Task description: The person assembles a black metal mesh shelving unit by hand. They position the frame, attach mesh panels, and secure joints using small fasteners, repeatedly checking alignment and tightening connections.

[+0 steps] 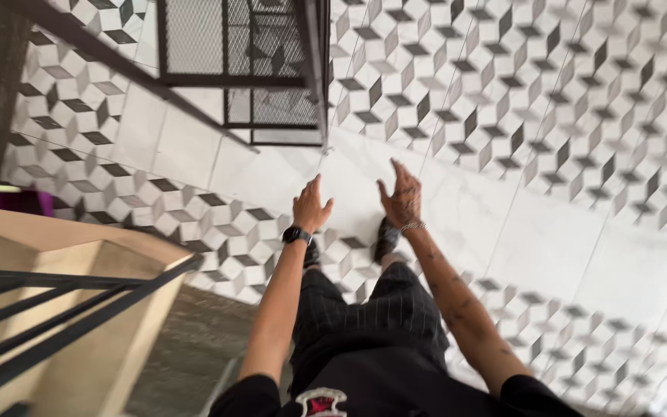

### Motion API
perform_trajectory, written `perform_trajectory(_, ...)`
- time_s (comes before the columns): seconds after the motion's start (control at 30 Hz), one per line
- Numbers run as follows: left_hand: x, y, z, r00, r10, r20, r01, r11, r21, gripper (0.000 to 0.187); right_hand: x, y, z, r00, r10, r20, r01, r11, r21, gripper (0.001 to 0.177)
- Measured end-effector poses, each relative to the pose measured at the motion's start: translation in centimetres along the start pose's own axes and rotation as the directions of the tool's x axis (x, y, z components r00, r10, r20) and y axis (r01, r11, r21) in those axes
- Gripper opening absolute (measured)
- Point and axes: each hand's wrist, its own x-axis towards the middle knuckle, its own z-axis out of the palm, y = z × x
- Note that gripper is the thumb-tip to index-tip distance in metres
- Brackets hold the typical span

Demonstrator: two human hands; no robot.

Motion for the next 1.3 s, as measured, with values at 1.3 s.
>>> perform_trajectory(1.3,32.3,-29.0,60.2,0.965,-0.182,-0.188,0.177,0.983,-0.042,0.092,5.6,34.1,67.5,0.922,-0.229,0.311,0.193,0.971,0.143,0.043)
